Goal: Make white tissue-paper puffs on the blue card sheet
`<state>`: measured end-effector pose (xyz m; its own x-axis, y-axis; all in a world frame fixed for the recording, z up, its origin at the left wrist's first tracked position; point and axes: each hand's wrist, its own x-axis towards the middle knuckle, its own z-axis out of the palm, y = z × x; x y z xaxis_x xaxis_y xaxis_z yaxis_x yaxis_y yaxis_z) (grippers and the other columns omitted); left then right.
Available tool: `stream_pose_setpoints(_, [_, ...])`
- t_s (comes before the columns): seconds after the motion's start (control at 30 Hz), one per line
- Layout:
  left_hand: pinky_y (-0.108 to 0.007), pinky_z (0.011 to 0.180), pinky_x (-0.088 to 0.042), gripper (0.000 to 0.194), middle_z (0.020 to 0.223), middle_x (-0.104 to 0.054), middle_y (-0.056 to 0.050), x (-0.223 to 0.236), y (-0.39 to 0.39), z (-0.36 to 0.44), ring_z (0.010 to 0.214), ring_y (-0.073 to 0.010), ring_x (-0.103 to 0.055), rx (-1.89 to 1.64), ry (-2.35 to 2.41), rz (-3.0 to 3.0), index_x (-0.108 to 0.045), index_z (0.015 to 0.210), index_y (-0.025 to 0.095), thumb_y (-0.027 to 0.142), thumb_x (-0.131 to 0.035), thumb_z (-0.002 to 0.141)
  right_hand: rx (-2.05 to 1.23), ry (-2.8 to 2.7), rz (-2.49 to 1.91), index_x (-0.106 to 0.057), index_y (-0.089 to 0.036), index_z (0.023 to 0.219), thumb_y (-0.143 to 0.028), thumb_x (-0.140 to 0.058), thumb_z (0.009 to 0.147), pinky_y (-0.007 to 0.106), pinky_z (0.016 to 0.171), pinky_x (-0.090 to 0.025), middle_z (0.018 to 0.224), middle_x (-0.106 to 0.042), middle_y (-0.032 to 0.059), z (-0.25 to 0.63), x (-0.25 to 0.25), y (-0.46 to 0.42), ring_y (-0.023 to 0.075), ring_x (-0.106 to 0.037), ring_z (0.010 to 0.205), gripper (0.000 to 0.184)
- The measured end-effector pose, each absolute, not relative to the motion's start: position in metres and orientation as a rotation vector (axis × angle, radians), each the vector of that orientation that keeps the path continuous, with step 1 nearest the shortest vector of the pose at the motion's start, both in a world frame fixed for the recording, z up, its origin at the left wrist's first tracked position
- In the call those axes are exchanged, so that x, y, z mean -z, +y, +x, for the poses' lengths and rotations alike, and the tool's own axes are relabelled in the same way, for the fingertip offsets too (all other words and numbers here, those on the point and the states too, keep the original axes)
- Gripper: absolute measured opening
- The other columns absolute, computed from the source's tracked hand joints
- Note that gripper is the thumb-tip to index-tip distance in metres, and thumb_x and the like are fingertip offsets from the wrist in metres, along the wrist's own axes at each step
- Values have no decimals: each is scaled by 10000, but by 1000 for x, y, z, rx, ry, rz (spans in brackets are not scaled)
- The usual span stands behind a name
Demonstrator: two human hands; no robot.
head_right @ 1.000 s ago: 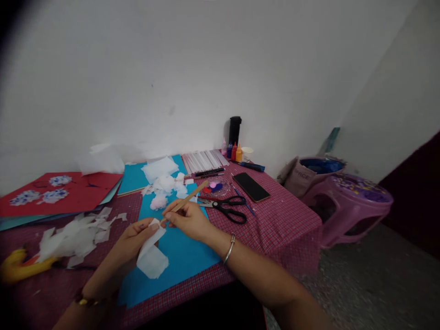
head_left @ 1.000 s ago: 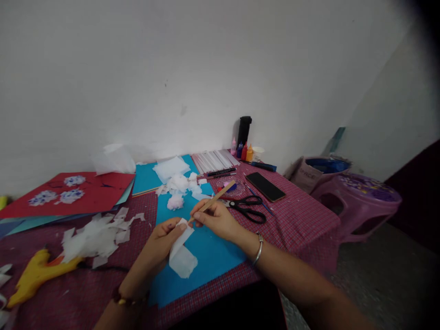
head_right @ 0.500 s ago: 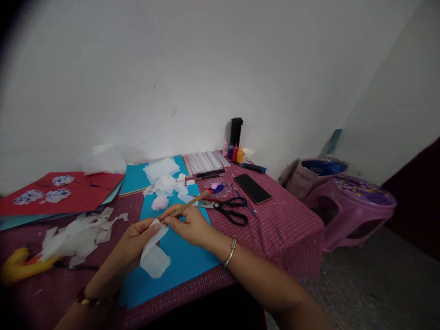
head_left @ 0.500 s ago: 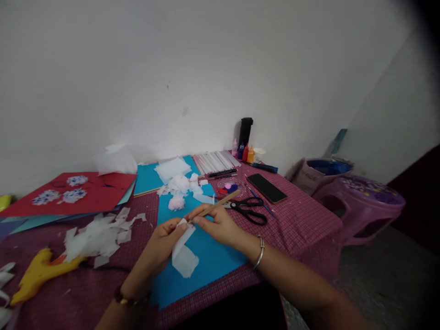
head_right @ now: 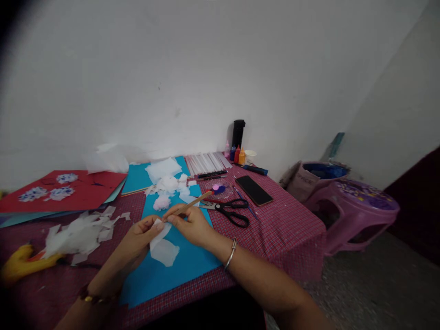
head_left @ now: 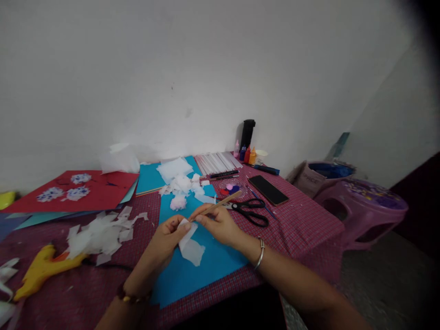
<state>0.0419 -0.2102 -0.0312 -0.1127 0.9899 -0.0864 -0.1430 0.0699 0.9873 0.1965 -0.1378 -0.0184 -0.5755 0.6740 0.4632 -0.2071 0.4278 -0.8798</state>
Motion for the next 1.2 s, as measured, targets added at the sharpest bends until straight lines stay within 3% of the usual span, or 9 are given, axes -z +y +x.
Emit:
stream_pose_setpoints(0.2, [-215, 494, -410, 293, 678, -583, 27, 30, -208, 40, 531, -109, -519, -1403, 1410, 1085, -576, 863, 174, 349, -702, 663, -1474, -1630, -391, -642, -171, 795, -358, -592, 796, 267, 665, -470, 748, -653, 25, 194, 20, -134, 136, -607, 707, 193])
stream_pose_setpoints(0.33, [-180, 482, -346, 170, 593, -488, 68, 25, -213, 44, 504, -76, -433, -1644, 1775, 1290, -539, 732, 197, 283, -679, 689, -1549, -1558, -431, -620, -170, 822, -400, -606, 781, 259, 635, -476, 743, -654, 25, 194, 23, -132, 135, -619, 695, 234])
stream_pose_setpoints(0.5, [-191, 392, -308, 193, 499, -483, 66, 22, -215, 50, 380, -61, -401, -1313, 1505, 1294, -550, 618, 176, 308, -604, 747, -1491, -1617, -429, -615, -165, 821, -356, -586, 800, 261, 656, -477, 731, -642, 19, 193, 25, -134, 131, -608, 694, 194])
stream_pose_setpoints(0.8, [-245, 408, -448, 215, 558, -618, 2, 26, -210, 47, 382, -92, -486, -1311, 1249, 993, -609, 648, 143, 352, -645, 685, -1220, -1867, -463, -644, -162, 818, -169, -520, 809, 254, 682, -455, 759, -624, 20, 195, 23, -139, 136, -581, 721, 124])
stream_pose_setpoints(1.2, [-208, 421, -416, 147, 538, -609, 25, 35, -205, 43, 384, -74, -477, -1323, 1360, 1064, -590, 586, 155, 254, -607, 694, -1181, -1902, -490, -650, -175, 822, -165, -516, 807, 252, 682, -456, 769, -629, 20, 194, 25, -139, 132, -577, 724, 135])
